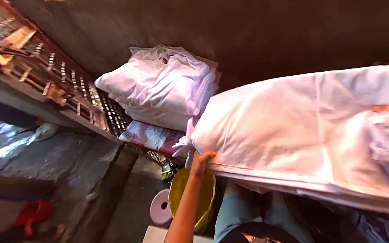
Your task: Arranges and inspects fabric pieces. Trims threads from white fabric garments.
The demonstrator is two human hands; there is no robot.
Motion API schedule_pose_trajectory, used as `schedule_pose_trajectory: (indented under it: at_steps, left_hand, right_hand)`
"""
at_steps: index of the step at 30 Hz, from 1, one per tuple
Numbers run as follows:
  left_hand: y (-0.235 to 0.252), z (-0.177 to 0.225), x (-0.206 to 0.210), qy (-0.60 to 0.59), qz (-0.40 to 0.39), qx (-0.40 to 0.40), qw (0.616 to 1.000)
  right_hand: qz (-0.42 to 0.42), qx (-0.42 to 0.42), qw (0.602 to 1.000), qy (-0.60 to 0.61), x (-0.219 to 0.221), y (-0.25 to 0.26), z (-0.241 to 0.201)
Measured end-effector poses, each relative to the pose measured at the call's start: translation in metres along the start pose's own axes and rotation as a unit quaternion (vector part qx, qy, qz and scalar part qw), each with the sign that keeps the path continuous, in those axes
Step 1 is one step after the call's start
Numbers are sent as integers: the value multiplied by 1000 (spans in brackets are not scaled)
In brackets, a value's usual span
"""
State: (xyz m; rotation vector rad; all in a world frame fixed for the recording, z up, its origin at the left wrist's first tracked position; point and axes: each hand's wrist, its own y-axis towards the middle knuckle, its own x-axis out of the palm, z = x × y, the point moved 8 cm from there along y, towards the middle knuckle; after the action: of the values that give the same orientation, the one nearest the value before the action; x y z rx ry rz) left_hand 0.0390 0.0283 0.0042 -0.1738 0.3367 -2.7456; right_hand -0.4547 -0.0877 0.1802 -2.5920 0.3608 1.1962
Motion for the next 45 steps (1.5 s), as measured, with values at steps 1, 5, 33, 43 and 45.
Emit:
schedule_pose_trajectory:
  at_steps: [1,5,33,43,45]
  left_hand:
    - [1,-25,-14,153,-10,-48,987]
    - [-14,-60,-61,470,9,29,882]
    - [-34,-82,173,496,-163,532,666]
    - [-39,-78,169,480,-144,557,662]
    - [-38,-78,168,475,-147,564,659]
  right_hand:
    - [-9,-12,1000,-22,25,24,33]
    - [22,-39,994,-95,53,50,136]
    - [88,0,993,77,20,69,264]
    - [50,59,997,2,21,88,303]
    - [17,74,996,-43,26,91,311]
